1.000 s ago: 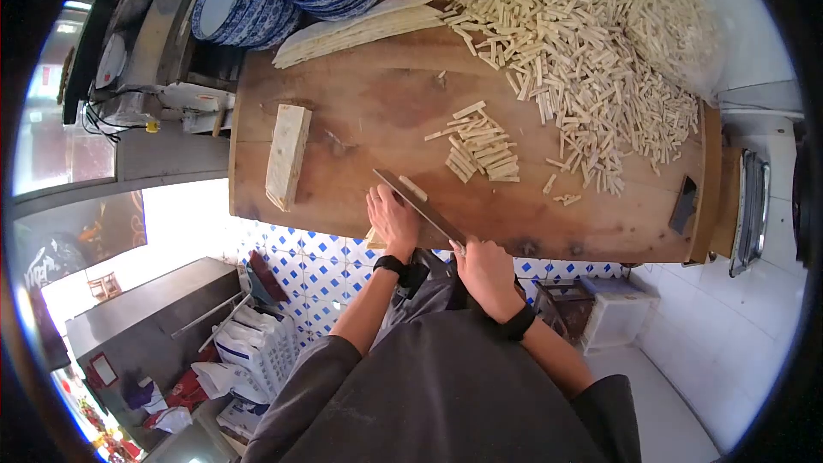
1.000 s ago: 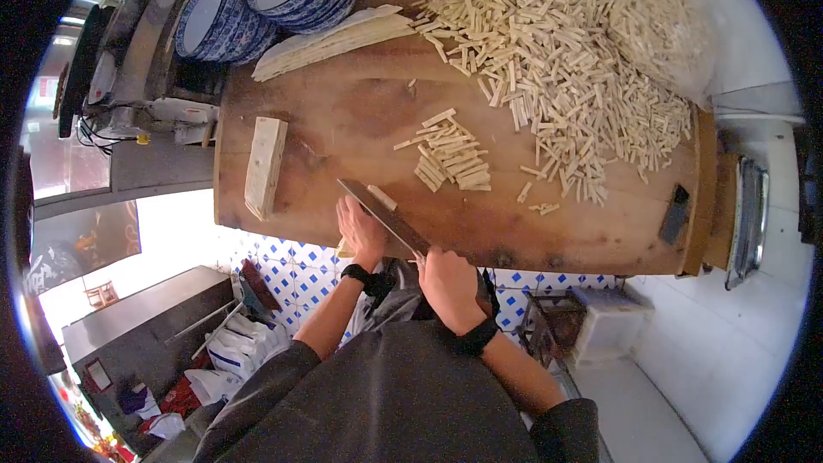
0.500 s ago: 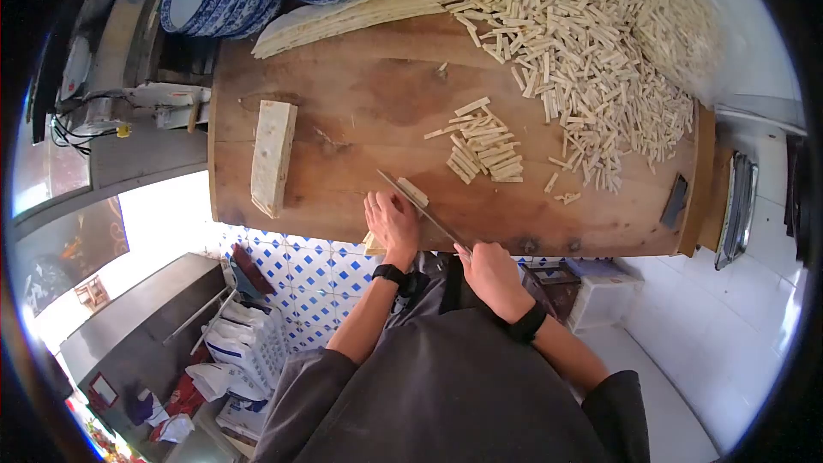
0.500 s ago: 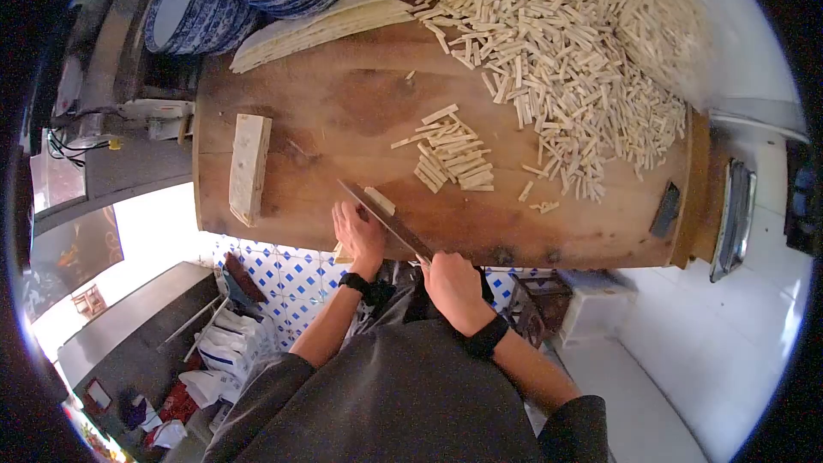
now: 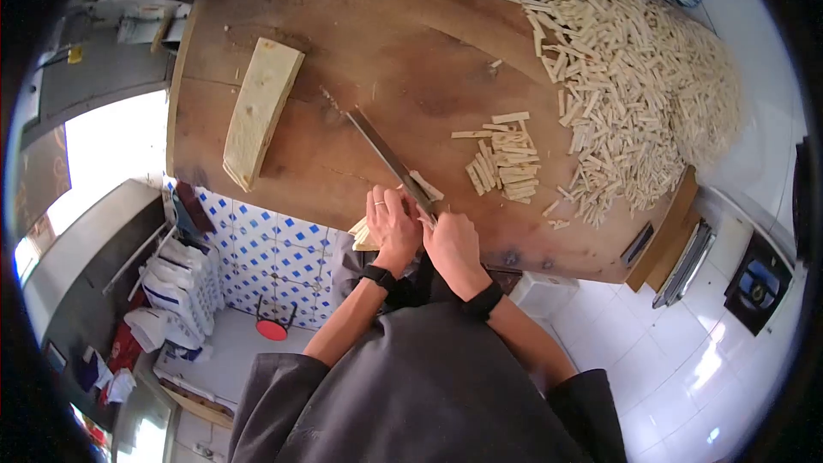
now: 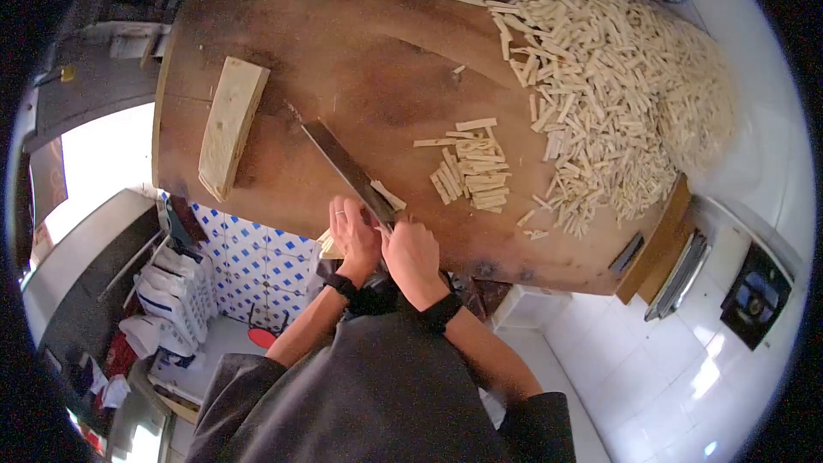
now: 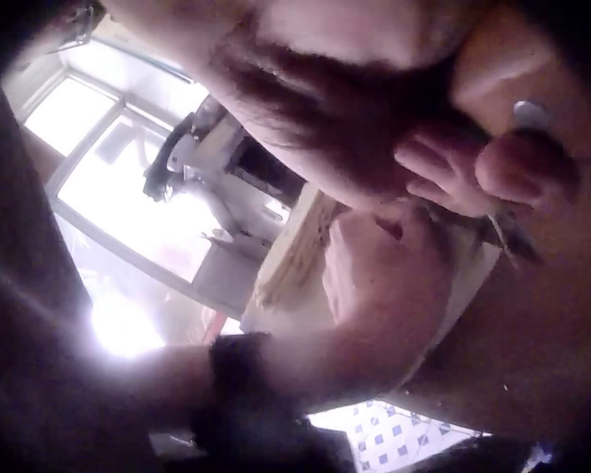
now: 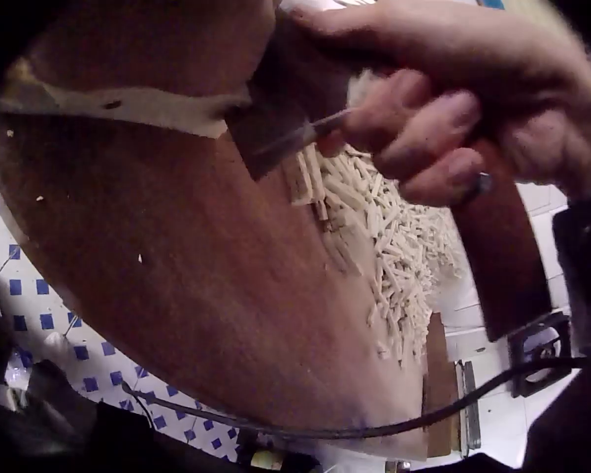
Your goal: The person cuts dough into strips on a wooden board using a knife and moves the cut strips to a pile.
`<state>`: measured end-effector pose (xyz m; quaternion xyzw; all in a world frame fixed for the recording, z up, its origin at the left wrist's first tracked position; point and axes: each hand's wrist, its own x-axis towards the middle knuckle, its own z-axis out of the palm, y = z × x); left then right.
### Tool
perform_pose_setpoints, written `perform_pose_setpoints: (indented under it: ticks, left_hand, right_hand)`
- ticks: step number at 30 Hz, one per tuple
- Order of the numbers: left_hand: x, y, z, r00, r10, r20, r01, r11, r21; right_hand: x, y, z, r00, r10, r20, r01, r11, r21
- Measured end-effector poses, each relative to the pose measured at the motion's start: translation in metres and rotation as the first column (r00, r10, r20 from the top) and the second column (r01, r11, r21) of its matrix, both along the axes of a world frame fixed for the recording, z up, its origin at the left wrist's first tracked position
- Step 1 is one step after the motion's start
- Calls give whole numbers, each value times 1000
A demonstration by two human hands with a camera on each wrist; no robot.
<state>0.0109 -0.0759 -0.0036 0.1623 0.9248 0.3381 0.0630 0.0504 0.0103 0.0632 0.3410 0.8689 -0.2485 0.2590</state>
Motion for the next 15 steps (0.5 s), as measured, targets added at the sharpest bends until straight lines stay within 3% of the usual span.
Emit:
perform_pose_setpoints:
  ticks: [3,5,9,11,15]
  left_hand:
    - [-1,-2,-1,1000,6,19,-6,999,31]
    - [0,-1,1,1000,-5,2,5,998,65]
    - [-1,2,2,997,4,-72,0,998,57]
    - [-1,4,0,991,25,-129,-20,999,37]
    - [0,2,-4,983,20,-185,-19,1000,8]
  right_hand:
    - [-16,-2,-10,997,-34,-66,32,999,-21]
    - [-21,-3,-8,999,-30,31,30,1000,7]
    - [-14,6,-10,978,-31,-204,47,996,71]
    - [-11,13,-8,973,-100,-209,95,995,-37]
    - [40,3,-1,959,-95,-266,97,995,-4]
